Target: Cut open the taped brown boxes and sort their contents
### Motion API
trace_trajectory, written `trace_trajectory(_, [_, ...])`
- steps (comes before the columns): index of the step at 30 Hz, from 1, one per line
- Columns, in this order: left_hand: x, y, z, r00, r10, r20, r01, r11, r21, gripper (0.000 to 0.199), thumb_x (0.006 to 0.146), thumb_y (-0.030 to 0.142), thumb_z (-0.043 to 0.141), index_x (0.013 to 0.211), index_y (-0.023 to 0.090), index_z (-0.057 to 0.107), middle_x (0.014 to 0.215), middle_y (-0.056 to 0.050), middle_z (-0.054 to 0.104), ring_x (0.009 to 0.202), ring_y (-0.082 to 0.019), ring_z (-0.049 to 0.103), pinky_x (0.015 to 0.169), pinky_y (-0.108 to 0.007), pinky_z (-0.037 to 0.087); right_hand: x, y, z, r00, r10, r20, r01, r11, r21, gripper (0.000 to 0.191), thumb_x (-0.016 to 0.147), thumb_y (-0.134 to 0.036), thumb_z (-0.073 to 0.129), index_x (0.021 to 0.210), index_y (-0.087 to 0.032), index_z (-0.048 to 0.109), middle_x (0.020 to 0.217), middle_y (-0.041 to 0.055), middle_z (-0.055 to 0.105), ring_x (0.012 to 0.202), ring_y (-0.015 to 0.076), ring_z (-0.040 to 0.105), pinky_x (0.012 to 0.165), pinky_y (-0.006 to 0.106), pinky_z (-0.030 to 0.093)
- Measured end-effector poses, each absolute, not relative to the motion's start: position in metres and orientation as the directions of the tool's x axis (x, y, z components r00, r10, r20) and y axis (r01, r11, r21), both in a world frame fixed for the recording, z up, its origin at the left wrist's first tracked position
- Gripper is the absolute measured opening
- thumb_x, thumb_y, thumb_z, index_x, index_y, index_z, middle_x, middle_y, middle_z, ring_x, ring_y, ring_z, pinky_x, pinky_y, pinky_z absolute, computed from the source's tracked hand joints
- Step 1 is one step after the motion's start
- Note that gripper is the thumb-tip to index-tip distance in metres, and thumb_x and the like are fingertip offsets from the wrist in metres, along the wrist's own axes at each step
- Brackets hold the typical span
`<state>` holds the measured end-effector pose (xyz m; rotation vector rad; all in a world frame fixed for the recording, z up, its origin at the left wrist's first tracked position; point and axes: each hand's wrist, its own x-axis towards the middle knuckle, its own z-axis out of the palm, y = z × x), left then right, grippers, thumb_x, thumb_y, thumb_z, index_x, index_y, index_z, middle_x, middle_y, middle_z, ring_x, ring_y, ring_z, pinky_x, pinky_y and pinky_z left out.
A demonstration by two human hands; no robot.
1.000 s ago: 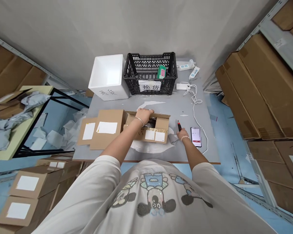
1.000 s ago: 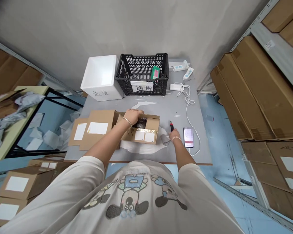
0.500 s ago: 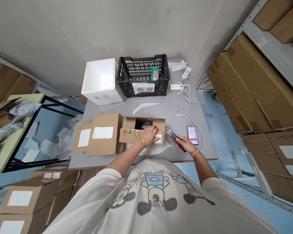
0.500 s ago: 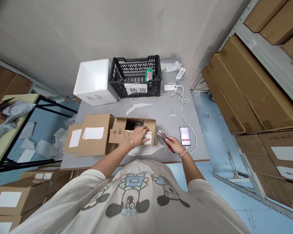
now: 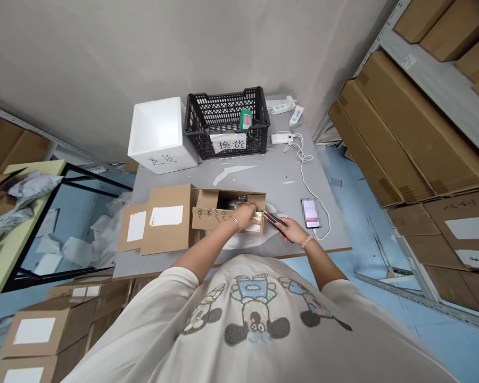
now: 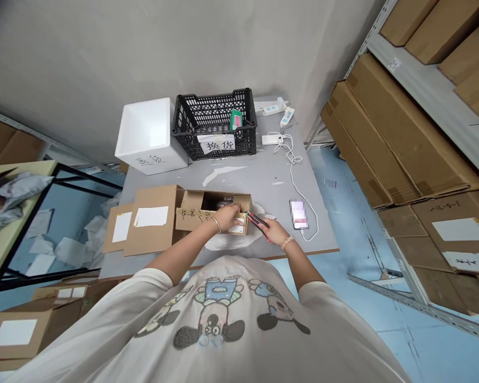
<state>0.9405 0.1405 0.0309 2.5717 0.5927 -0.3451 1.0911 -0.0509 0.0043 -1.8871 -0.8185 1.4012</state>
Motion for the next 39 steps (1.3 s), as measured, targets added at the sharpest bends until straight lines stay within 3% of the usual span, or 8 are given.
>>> trace_trajectory(7, [0.937,0.135,0.024,0.903,0.303,-0.304,0.402,-0.846,0.350,0.038,0.072,0.043,0.077,0.097,0.020,0.060,0.109,-0.010,0.067,0.107,-0.029,0.062,0.086,-0.035,0.046,1.094,-0.064,0.022,0.182,0.789,-0.587,0.227,-0.614,-0.756,0.028,0.090,-0.049,0.052,0.089,-0.020,0.055,0.059,-0.0028,0.056,0.039,0.0104,0.052,0.033,0.018,0.031])
trace_trajectory(19, [0.941,0.137,0.035,0.898,0.299,-0.322,0.403,-0.852,0.334,0.040,0.074,0.048,0.073,0.101,0.021,0.059,0.115,-0.010,0.065,0.112,-0.028,0.059,0.088,-0.037,0.045,1.070,-0.071,0.017,0.251,0.785,-0.566,0.228,-0.617,-0.753,0.024,0.093,-0.041,0.048,0.095,-0.019,0.057,0.056,-0.0050,0.053,0.038,0.0102,0.049,0.040,0.020,0.037])
trace_trajectory(24, [0.943,0.143,0.053,0.896,0.305,-0.323,0.403,-0.864,0.302,0.041,0.072,0.049,0.075,0.099,0.022,0.059,0.108,-0.007,0.066,0.107,-0.026,0.060,0.084,-0.033,0.044,1.061,-0.087,0.006,0.217,0.791,-0.572,0.145,-0.605,-0.783,0.031,0.091,-0.048,0.047,0.101,-0.020,0.059,0.058,-0.0043,0.055,0.039,0.0121,0.050,0.039,0.021,0.037])
trace_trajectory(28, [0.929,0.128,0.059,0.925,0.307,-0.223,0.358,-0.901,0.247,0.040,0.077,0.046,0.073,0.103,0.020,0.058,0.108,-0.009,0.066,0.104,-0.025,0.060,0.082,-0.034,0.044,1.084,-0.097,-0.020,0.477,0.741,-0.474,0.165,-0.604,-0.780,0.043,0.096,-0.052,0.032,0.112,-0.019,0.057,0.071,0.0008,0.062,0.051,0.0153,0.057,0.049,0.025,0.045])
trace_trajectory(30, [0.918,0.115,0.060,0.950,0.290,-0.117,0.308,-0.933,0.187,0.034,0.084,0.040,0.067,0.107,0.018,0.057,0.109,-0.010,0.065,0.102,-0.024,0.060,0.082,-0.035,0.044,1.099,-0.089,-0.036,0.626,0.686,-0.372,0.301,-0.652,-0.696,0.043,0.099,-0.042,0.027,0.118,-0.016,0.055,0.086,0.0075,0.066,0.070,0.0188,0.064,0.065,0.028,0.049])
trace_trajectory(33, [0.902,0.093,0.056,0.979,0.203,0.003,0.202,-0.976,0.080,0.014,0.094,0.027,0.053,0.103,0.017,0.058,0.103,-0.010,0.065,0.098,-0.023,0.060,0.082,-0.036,0.044,1.116,-0.063,-0.061,0.723,0.620,-0.304,0.464,-0.762,-0.453,0.044,0.097,-0.026,0.032,0.137,-0.010,0.044,0.115,0.0181,0.060,0.104,0.0249,0.060,0.089,0.033,0.044])
trace_trajectory(36, [0.891,0.074,0.043,0.991,0.121,0.052,0.119,-0.992,0.048,0.015,0.096,0.020,0.045,0.101,0.018,0.059,0.107,-0.010,0.065,0.101,-0.022,0.059,0.086,-0.038,0.045,1.119,-0.035,-0.083,0.790,0.525,-0.315,0.456,-0.848,-0.271,0.051,0.096,-0.022,0.038,0.145,-0.009,0.035,0.130,0.0218,0.050,0.120,0.0301,0.050,0.099,0.038,0.038])
trace_trajectory(39, [0.885,0.059,0.025,0.993,0.102,0.053,0.094,-0.986,0.137,0.014,0.094,0.023,0.051,0.103,0.017,0.059,0.127,-0.014,0.059,0.117,-0.024,0.054,0.099,-0.043,0.042,1.118,-0.017,-0.100,0.828,0.435,-0.354,0.389,-0.900,-0.196,0.044,0.095,-0.018,0.038,0.138,-0.008,0.044,0.131,0.0226,0.048,0.125,0.0315,0.045,0.100,0.040,0.036])
